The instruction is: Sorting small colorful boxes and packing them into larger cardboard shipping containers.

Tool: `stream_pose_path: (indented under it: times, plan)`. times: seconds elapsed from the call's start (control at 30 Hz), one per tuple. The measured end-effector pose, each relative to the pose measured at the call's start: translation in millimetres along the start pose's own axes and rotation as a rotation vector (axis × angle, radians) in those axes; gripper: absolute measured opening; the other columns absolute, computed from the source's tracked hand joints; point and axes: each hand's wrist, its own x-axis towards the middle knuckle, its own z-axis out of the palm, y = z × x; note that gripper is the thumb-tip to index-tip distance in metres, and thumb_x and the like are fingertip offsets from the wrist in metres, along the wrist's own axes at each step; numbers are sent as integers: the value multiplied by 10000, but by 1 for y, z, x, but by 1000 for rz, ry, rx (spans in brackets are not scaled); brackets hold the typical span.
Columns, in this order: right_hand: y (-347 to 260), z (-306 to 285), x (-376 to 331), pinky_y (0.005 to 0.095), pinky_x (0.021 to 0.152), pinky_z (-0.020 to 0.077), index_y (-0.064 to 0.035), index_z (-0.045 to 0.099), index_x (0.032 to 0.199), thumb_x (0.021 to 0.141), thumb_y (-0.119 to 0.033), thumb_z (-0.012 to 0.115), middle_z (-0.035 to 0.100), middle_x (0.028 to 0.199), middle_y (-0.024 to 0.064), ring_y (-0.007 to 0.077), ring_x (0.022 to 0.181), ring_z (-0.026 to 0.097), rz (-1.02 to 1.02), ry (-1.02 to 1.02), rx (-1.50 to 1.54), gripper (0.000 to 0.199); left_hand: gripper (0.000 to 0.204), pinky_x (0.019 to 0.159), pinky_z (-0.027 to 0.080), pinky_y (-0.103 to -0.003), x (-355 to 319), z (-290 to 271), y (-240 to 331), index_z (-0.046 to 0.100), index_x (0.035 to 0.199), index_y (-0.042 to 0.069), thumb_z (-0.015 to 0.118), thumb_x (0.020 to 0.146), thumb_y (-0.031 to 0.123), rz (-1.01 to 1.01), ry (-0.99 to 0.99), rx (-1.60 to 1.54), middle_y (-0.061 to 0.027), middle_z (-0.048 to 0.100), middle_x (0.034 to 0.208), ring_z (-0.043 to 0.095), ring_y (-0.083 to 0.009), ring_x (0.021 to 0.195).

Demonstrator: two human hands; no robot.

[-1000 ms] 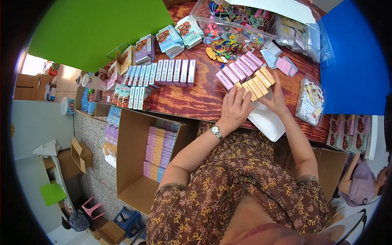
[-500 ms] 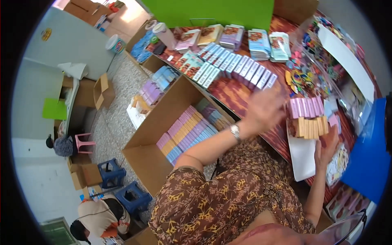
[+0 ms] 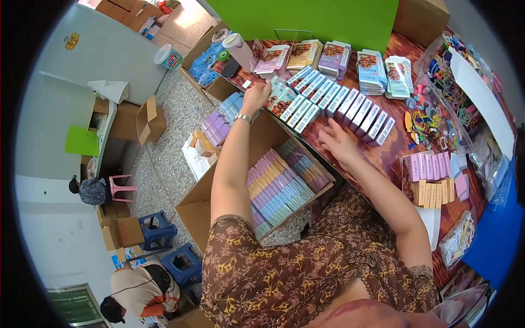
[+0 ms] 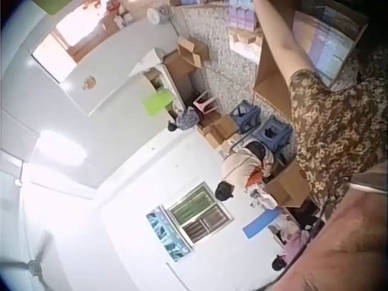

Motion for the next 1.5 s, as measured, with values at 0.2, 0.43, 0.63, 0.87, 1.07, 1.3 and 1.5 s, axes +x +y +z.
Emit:
stream_pose_path:
  times: [0.2,0.43,0.63,0.87,1.07,1.3,1.5]
  plan:
    - [-6,29,30,417,1013,436,-80,245,1534,971,-356,628,435,1444,126,259,1189,527,125,-55,192,734,489,786,518,-448,-35,-9,28,682,956,12,543,951,480,105,-78,-31,-228,696,890,687,-391,893]
    - [-1,20,-12,372,1018,430,-75,341,1480,980,-226,623,554,1314,82,205,1175,549,-130,-24,244,593,334,697,524,-308,-89,-38,80,647,1063,18,670,925,322,96,-97,-152,-125,696,834,686,-173,769]
    - [-14,-17,-110,347,1022,441,-9,303,1484,959,-152,625,526,1366,138,206,1214,551,-411,-23,-37,633,521,659,532,-288,-195,-60,139,572,1291,5,755,847,205,292,-72,-357,-91,658,941,669,-147,738]
    - [-1,-30,-149,386,1011,471,-32,314,1491,927,-205,668,497,1405,188,272,1297,506,-351,-1,-171,688,573,715,559,-326,-243,-54,161,550,1320,25,778,817,176,326,2,-292,-104,650,996,697,-204,818]
    - [-2,-92,-260,422,1108,382,-56,218,1508,912,-198,672,352,1483,129,232,1353,409,-422,121,-77,762,701,899,519,-384,-290,-42,231,473,1383,21,799,769,108,570,-179,-483,-190,591,1195,622,-305,1075]
    - [45,-174,-390,334,1073,345,8,319,1426,986,-457,523,458,1356,114,187,1274,446,-578,743,-238,672,824,1046,449,-441,-332,47,313,313,1491,-34,758,837,194,1160,-556,-707,-267,353,1444,433,-413,1320]
    - [63,-229,-402,319,1037,358,-19,406,1380,992,-217,488,512,1282,101,175,1188,478,-450,943,-216,444,893,1017,458,-430,-354,120,353,204,1517,-57,744,846,181,1168,-747,-733,-285,316,1427,447,-440,1264]
